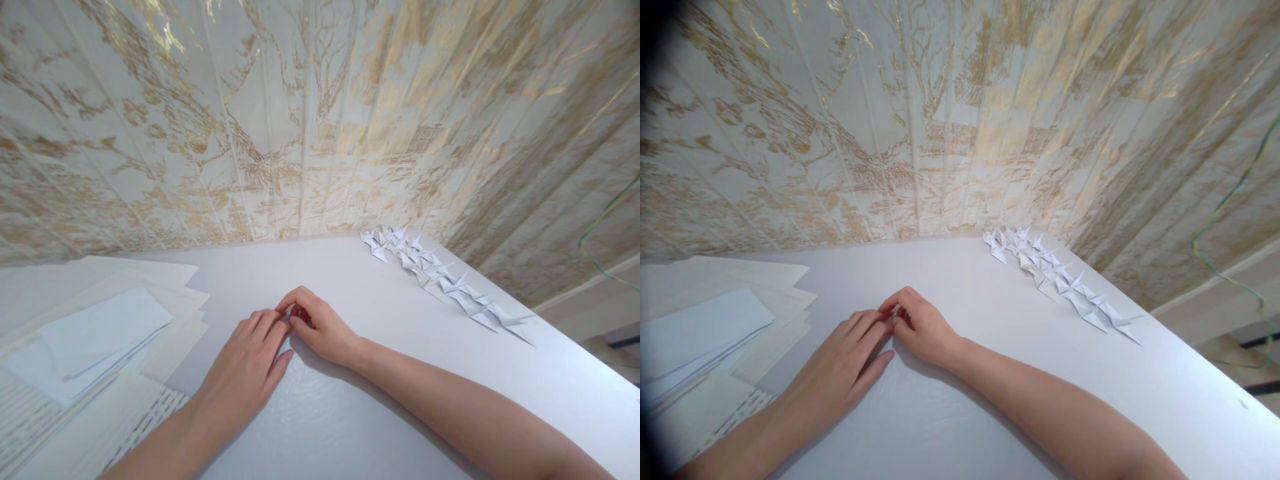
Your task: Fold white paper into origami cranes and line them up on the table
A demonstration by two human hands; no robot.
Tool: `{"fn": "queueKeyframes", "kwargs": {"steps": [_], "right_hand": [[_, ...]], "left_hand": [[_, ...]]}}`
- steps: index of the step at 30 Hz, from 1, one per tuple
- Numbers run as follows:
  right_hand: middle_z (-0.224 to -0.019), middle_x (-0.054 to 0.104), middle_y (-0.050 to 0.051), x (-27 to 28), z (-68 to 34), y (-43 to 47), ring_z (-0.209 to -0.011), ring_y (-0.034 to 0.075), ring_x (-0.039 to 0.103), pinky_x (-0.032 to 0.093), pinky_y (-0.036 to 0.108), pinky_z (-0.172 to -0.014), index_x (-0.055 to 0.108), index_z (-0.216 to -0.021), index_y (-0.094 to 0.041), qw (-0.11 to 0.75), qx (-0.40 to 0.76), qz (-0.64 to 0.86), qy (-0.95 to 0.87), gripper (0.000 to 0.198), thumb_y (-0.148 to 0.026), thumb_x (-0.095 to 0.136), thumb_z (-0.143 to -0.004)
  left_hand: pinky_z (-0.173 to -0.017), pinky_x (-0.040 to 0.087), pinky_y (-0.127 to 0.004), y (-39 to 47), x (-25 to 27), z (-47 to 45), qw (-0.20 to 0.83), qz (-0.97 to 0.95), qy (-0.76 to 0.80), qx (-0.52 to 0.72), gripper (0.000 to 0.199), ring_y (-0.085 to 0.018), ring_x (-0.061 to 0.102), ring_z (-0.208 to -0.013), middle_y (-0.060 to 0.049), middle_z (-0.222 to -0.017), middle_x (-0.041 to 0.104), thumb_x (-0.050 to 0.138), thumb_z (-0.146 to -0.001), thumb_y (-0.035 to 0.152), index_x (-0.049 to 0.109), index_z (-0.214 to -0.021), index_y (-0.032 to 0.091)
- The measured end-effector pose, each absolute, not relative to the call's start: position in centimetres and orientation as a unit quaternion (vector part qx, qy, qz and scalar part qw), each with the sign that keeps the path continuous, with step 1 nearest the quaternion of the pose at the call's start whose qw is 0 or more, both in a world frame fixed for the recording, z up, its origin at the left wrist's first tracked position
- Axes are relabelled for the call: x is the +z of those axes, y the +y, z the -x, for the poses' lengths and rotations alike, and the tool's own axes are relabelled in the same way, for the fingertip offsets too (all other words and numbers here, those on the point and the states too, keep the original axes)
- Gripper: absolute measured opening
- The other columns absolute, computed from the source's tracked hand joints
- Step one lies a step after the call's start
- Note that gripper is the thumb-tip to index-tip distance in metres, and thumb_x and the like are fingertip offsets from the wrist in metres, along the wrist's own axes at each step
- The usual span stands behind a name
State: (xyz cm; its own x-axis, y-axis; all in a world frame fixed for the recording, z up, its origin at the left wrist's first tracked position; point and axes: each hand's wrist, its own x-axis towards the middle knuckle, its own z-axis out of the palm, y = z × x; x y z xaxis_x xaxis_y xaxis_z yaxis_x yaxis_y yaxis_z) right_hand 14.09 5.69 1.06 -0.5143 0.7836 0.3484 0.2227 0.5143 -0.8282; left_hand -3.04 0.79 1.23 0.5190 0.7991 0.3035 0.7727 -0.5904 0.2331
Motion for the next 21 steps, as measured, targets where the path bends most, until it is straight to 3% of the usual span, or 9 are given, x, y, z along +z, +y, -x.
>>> {"fn": "queueKeyframes", "kwargs": {"steps": [21], "right_hand": [[-0.093, 0.056, 0.001, 1.2, -14.12, 5.65, -0.074, 0.012, 0.053, 0.044, 0.025, -0.069, 0.057, -0.1, -0.018, 0.373, 0.372, 0.322, -0.787, 0.032, 0.002, 0.045, -0.077]], "left_hand": [[-0.087, 0.047, -0.052, 0.65, 1.25, 3.15, 0.039, -0.875, 0.446, 0.184, 0.019, -0.031, 0.05, -0.102, -0.012, -0.109, 0.056, 0.051, -0.092, 0.02, 0.055, -0.11, 0.013]]}}
